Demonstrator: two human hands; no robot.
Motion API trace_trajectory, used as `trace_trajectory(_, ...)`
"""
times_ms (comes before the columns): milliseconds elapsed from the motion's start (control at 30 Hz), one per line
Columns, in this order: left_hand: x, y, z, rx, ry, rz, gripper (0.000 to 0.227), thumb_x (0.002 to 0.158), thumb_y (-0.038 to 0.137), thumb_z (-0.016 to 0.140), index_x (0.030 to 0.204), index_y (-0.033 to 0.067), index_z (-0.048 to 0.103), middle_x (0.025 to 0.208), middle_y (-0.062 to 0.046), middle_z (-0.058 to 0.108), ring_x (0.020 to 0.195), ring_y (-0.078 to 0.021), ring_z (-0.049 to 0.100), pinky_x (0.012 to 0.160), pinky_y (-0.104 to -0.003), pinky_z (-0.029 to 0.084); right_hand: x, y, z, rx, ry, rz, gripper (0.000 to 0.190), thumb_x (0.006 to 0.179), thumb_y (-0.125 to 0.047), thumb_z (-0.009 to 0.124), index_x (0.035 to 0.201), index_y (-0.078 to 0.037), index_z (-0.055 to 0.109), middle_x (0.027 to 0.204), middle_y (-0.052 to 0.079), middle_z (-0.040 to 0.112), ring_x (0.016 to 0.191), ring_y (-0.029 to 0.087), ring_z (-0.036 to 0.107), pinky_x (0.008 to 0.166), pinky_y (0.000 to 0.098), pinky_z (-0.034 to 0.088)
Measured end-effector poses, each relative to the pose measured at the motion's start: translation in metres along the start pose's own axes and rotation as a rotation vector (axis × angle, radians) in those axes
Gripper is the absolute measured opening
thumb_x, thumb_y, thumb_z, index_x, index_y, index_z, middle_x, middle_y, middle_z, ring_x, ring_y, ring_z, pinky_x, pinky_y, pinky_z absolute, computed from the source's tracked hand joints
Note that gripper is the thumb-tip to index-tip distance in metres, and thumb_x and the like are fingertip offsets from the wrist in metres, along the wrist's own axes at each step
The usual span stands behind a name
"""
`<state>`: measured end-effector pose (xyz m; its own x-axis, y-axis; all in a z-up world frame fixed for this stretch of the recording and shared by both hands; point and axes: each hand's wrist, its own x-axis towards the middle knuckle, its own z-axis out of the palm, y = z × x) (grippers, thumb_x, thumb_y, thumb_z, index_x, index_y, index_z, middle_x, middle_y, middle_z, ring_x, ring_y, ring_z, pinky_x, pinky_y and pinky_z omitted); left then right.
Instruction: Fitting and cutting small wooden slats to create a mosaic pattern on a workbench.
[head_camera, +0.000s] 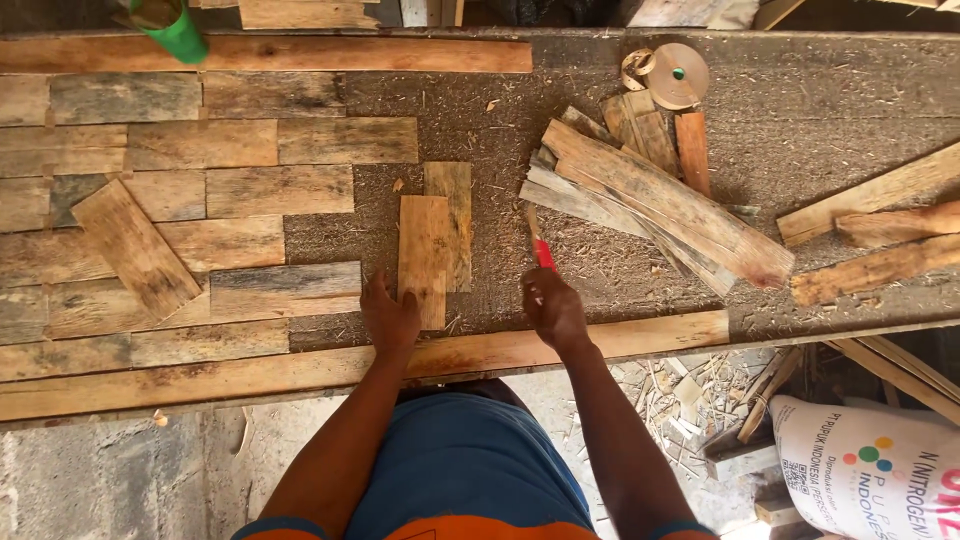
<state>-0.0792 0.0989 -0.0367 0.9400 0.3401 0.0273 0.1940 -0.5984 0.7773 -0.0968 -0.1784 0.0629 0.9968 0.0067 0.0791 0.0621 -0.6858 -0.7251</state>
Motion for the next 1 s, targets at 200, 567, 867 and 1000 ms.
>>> trace_trajectory(200, 0.003, 0.002, -0.004, 0.210, -0.065, 0.104, 0.066, 0.079, 0.022, 0.077, 0.135, -0.0028, 0.054, 0.121, -0.024, 0.062, 0.115, -0.0426, 0.057, 0.106, -0.054, 0.044, -0.078, 0.064, -0.044, 0.089, 0.691, 0.104, 0.022, 0.092, 0.007, 0.070, 0.111, 0.002, 0.061, 0.105, 0.013, 0.068, 0.095, 0.018, 0.070, 0.084, 0.0314, 0.063)
trace_trajectory(567, -0.001, 0.011, -0.017, 0.202, -0.152, 0.096, 0.072, 0.082, 0.028, 0.078, 0.142, -0.0005, 0.051, 0.128, -0.027, 0.060, 0.121, -0.0450, 0.055, 0.105, -0.055, 0.044, -0.304, 0.225, 0.032, 0.287, 0.793, 1.297, 0.012, 0.096, -0.005, 0.063, 0.105, 0.002, 0.064, 0.094, 0.018, 0.069, 0.070, 0.020, 0.068, 0.055, 0.0291, 0.057)
trace_trajectory(867, -0.011, 0.023, -0.029, 0.153, -0.183, 0.025, 0.074, 0.083, 0.024, 0.077, 0.148, 0.0028, 0.048, 0.134, -0.025, 0.059, 0.123, -0.0425, 0.056, 0.104, -0.053, 0.047, -0.257, 0.249, -0.023, -0.066, 0.566, 1.198, 0.077, 0.093, -0.026, 0.075, 0.155, -0.005, 0.033, 0.136, 0.032, 0.046, 0.113, 0.043, 0.055, 0.087, 0.0528, 0.053)
trace_trajectory(1000, -0.014, 0.024, -0.031, 0.141, -0.185, -0.072, 0.071, 0.084, 0.024, 0.074, 0.147, 0.0051, 0.050, 0.132, -0.021, 0.063, 0.120, -0.0379, 0.060, 0.104, -0.051, 0.050, -0.217, 0.239, -0.051, -0.278, 0.831, 1.091, 0.074, 0.102, -0.026, 0.069, 0.157, -0.003, 0.024, 0.144, 0.040, 0.031, 0.117, 0.050, 0.049, 0.095, 0.0606, 0.049)
